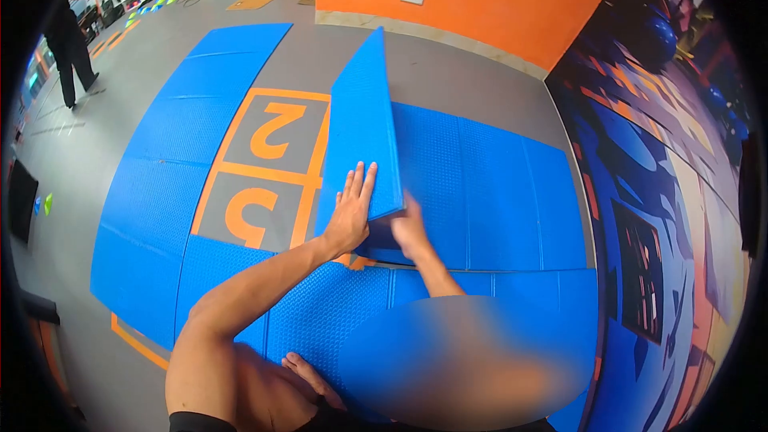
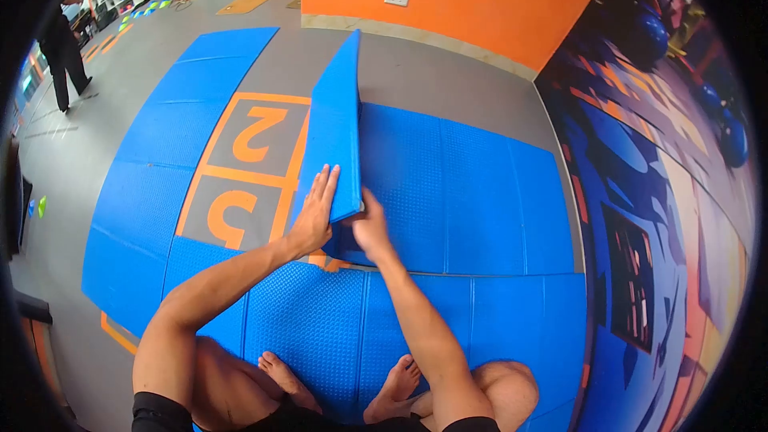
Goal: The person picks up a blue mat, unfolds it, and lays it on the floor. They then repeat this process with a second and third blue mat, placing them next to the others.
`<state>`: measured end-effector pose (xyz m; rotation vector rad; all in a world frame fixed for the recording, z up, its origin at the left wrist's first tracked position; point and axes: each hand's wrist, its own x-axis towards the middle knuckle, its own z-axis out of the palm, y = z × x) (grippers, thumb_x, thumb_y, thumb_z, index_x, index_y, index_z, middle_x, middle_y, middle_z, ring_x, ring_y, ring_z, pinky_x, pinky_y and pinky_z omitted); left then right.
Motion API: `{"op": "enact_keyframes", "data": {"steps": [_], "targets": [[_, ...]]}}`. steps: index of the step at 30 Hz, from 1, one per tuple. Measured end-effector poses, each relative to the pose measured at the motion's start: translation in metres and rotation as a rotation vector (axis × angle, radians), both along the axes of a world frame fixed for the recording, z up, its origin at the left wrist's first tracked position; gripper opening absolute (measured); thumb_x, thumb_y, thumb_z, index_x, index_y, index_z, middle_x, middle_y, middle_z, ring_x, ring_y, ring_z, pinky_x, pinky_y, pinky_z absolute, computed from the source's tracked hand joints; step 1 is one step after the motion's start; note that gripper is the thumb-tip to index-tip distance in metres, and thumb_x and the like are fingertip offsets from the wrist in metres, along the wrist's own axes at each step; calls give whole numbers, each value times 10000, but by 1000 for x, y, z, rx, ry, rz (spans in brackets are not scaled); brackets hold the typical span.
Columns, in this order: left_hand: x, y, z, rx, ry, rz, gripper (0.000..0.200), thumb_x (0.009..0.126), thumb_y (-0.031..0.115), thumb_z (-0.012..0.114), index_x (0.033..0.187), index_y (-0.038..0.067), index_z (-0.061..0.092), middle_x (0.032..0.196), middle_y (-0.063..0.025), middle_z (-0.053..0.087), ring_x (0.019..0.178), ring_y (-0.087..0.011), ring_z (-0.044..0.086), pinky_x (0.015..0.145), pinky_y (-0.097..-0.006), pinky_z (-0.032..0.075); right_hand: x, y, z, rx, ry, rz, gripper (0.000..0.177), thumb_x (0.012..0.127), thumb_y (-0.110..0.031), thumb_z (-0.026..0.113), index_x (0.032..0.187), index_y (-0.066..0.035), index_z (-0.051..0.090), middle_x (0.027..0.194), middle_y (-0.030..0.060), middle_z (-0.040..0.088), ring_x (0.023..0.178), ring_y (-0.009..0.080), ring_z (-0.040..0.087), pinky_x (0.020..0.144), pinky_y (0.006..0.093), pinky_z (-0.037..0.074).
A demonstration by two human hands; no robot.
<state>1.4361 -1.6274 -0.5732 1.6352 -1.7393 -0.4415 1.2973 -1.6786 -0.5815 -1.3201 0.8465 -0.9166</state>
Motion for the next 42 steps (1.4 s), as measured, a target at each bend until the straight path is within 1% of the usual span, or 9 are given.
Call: {"op": "enact_keyframes", "data": {"steps": [5, 8, 12, 15, 24, 30, 33, 37, 42], "targets": [[-17, -7, 6, 114, 10, -173, 1092, 689, -187, 545, 1605, 193, 87, 1634, -233, 116, 1477, -511, 161, 1086, -728, 300, -22, -35, 51, 105, -391, 11, 640, 1027, -186, 483, 1564, 13, 196, 1595, 203, 287, 1453, 286, 324, 1171, 388, 312], [-37, -11, 7, 185, -134, -175, 1093, 695, -180, 558, 1604, 203, 87, 1633, -215, 137, 1469, -509, 190, 1071, -743, 309, -32, -44, 58, -57, 62, -128, 701, 978, -159, 554, 1560, 18, 205, 1592, 211, 293, 1466, 304, 300, 1189, 412, 274], [-58, -18, -12, 231, -206, -207, 1095, 735, -83, 661, 1604, 234, 76, 1633, -185, 166, 1457, -493, 242, 1041, -775, 315, -54, -50, 38, -161, 475, -179, 824, 837, 71, 536, 1579, -29, 192, 1600, 233, 278, 1481, 336, 282, 1188, 385, 278], [-66, -16, -28, 255, -301, -263, 1102, 778, 108, 771, 1603, 264, 58, 1632, -159, 187, 1451, -478, 265, 1036, -789, 303, -71, -53, 16, -156, 582, -216, 835, 807, 97, 495, 1578, -35, 203, 1604, 244, 264, 1495, 349, 250, 1197, 384, 266], [-83, -17, -85, 416, -525, -292, 888, 906, 87, 598, 1605, 209, 65, 1593, -255, 234, 1360, -566, 367, 885, -719, 500, -107, -61, -29, -137, 738, -147, 842, 777, 100, 516, 1559, 2, 219, 1595, 234, 283, 1484, 350, 279, 1211, 379, 265], [-69, -14, -111, 646, -710, -323, 772, 961, 117, 501, 1605, 192, 81, 1583, -306, 216, 1315, -638, 362, 856, -709, 513, -89, -55, -93, -167, 852, -62, 872, 794, 79, 534, 1575, -18, 158, 1593, 221, 294, 1467, 354, 311, 1201, 393, 293], [-43, -6, -120, 709, -739, -333, 778, 979, 207, 538, 1604, 189, 76, 1582, -316, 209, 1313, -643, 359, 857, -709, 509, -70, -44, -114, -132, 871, -15, 858, 852, 5, 616, 1576, -33, 158, 1588, 223, 298, 1445, 383, 339, 1181, 411, 329], [0, 7, -131, 773, -707, -313, 1003, 867, 683, 579, 1607, 214, 90, 1616, -262, 182, 1342, -625, 334, 875, -743, 469, -41, -28, -142, -139, 856, 42, 885, 864, -119, 719, 1560, -8, 184, 1559, 261, 326, 1417, 416, 368, 1162, 427, 354], [41, 27, -167, 747, -846, -264, 604, 1040, 369, 343, 1603, 255, 155, 1601, -275, 216, 1301, -646, 375, 841, -767, 466, -13, -12, -173, -218, 959, 260, 914, 904, -331, 683, 1576, -51, 132, 1575, 342, 204, 1384, 518, 358, 1132, 503, 375]]}}
